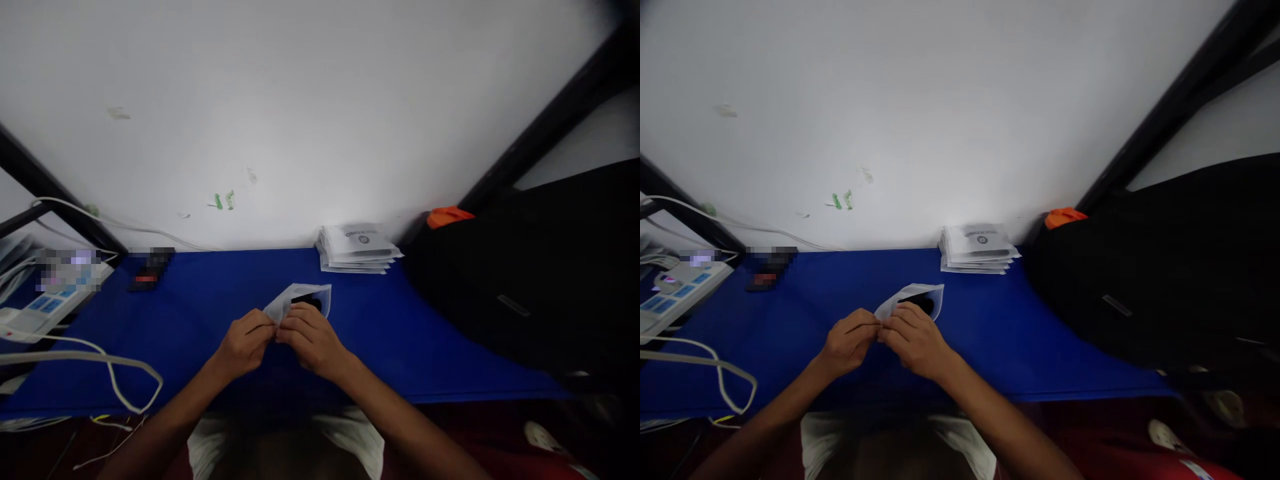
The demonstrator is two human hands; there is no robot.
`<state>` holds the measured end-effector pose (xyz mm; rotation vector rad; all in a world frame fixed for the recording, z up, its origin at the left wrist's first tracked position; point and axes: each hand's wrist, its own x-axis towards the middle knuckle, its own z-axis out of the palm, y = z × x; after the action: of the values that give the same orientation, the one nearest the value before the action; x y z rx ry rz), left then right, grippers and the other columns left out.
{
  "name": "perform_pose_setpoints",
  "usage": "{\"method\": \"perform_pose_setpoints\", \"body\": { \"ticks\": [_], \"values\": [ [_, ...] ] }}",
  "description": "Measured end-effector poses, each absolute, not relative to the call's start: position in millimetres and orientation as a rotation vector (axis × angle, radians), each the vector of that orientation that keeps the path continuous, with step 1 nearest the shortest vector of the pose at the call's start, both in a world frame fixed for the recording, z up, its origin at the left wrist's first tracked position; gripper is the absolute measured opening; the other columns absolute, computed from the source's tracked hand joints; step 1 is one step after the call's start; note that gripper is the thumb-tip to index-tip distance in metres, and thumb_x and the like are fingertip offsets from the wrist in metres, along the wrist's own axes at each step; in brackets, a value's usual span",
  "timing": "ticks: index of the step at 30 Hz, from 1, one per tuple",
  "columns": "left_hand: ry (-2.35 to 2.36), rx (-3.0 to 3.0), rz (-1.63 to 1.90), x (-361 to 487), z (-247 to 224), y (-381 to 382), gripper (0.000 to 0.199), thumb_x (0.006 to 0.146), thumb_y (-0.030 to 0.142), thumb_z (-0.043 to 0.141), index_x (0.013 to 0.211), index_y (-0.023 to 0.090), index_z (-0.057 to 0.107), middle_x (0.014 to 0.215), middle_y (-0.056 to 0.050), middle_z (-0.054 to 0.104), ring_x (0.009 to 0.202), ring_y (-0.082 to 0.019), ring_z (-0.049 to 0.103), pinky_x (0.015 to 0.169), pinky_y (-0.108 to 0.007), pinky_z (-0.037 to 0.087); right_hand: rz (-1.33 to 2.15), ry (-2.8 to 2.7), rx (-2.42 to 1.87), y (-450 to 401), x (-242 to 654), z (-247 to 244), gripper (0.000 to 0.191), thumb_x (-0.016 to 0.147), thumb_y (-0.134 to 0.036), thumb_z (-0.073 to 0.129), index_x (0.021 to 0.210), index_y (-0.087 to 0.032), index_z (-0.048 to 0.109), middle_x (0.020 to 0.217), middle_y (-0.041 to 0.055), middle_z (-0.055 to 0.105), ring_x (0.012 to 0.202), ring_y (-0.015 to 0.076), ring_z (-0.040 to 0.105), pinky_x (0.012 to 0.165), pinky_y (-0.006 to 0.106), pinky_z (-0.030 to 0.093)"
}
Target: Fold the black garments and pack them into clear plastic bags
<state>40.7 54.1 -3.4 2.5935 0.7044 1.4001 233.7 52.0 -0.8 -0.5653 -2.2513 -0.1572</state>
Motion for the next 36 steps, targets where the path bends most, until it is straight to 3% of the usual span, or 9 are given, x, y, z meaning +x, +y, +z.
{"method": "perform_pose_setpoints", "body": {
  "ticks": [6,11,15,19,22,25,29,32,36],
  "values": [
    [0.76,2.499,1.566,27.8,6.0,45.4,0.021,0.09,0.006,0.055,0.102,0.02,0.065,0.091,-0.005,0.068,0.085,-0.017,0.066,0.071,-0.03,0.058,-0.061,-2.197,-0.869,82.5,291.0,-8.0,0.017,0.092,-0.013,0.049,0.087,-0.024,0.061,0.115,0.0015,0.071,0.121,0.0224,0.054,0.11,0.054,0.02],
    [0.81,2.439,1.608,23.3,2.6,47.5,0.018,0.09,0.008,0.056,0.098,0.02,0.066,0.089,-0.005,0.069,0.084,-0.017,0.067,0.07,-0.029,0.057,0.113,-2.259,-1.05,95.3,321.5,-14.1,0.008,0.09,-0.019,0.056,0.094,-0.022,0.062,0.121,0.0089,0.068,0.12,0.0257,0.056,0.106,0.055,0.033],
    [0.614,2.404,1.54,44.4,-1.7,49.8,0.015,0.092,0.01,0.053,0.099,0.018,0.064,0.089,-0.005,0.069,0.083,-0.016,0.066,0.071,-0.031,0.057,0.249,-2.461,-0.929,84.9,294.4,-3.7,0.05,0.079,-0.016,0.063,0.129,-0.019,0.053,0.141,0.0152,0.052,0.131,0.0279,0.048,0.106,0.049,0.039],
    [0.545,2.491,1.591,62.6,14.3,49.9,0.017,0.088,0.008,0.059,0.101,0.018,0.062,0.09,-0.005,0.068,0.084,-0.017,0.064,0.077,-0.035,0.056,0.337,-2.494,-0.78,83.0,278.9,-0.3,0.059,0.069,0.0,0.052,0.127,-0.016,0.057,0.116,0.012,0.069,0.106,0.0237,0.065,0.089,0.036,0.052],
    [0.682,2.466,1.831,65.8,28.9,55.3,0.018,0.085,0.007,0.061,0.099,0.019,0.062,0.089,-0.004,0.067,0.083,-0.017,0.063,0.081,-0.039,0.055,0.128,-2.369,-0.823,92.0,298.3,12.8,0.052,0.075,-0.004,0.051,0.126,-0.016,0.058,0.108,0.0123,0.071,0.097,0.0236,0.067,0.08,0.035,0.055],
    [0.809,2.346,2.012,70.8,29.9,72.6,0.015,0.085,0.007,0.059,0.093,0.019,0.062,0.086,-0.003,0.065,0.082,-0.017,0.061,0.077,-0.036,0.054,-0.274,-2.208,-0.94,113.1,331.6,39.3,0.05,0.083,-0.011,0.053,0.132,-0.019,0.054,0.121,0.0131,0.067,0.111,0.0274,0.062,0.092,0.043,0.051],
    [1.015,2.251,1.769,94.0,8.8,112.0,0.008,0.09,0.017,0.056,0.084,0.019,0.06,0.082,-0.003,0.063,0.082,-0.016,0.06,0.076,-0.033,0.052,-0.54,-2.077,-1.283,159.2,369.6,54.5,0.071,0.072,-0.001,0.049,0.141,-0.017,0.045,0.144,0.0135,0.051,0.133,0.0313,0.045,0.107,0.053,0.037],
    [1.079,2.322,1.396,111.8,-13.2,143.0,0.013,0.092,0.023,0.052,0.084,0.019,0.06,0.086,-0.005,0.064,0.087,-0.017,0.06,0.083,-0.034,0.051,-0.414,-2.287,-1.587,190.2,385.3,35.3,0.065,0.07,-0.002,0.05,0.134,-0.009,0.053,0.14,0.0195,0.053,0.13,0.0327,0.048,0.107,0.05,0.037],
    [1.136,2.371,1.194,107.7,-40.3,176.7,0.009,0.088,0.02,0.056,0.083,0.02,0.062,0.088,-0.004,0.066,0.09,-0.019,0.061,0.086,-0.034,0.05,-0.36,-2.348,-1.647,206.8,396.1,4.8,0.066,0.068,-0.004,0.051,0.134,-0.003,0.052,0.144,0.023,0.047,0.132,0.0342,0.046,0.108,0.049,0.037]
  ]
}}
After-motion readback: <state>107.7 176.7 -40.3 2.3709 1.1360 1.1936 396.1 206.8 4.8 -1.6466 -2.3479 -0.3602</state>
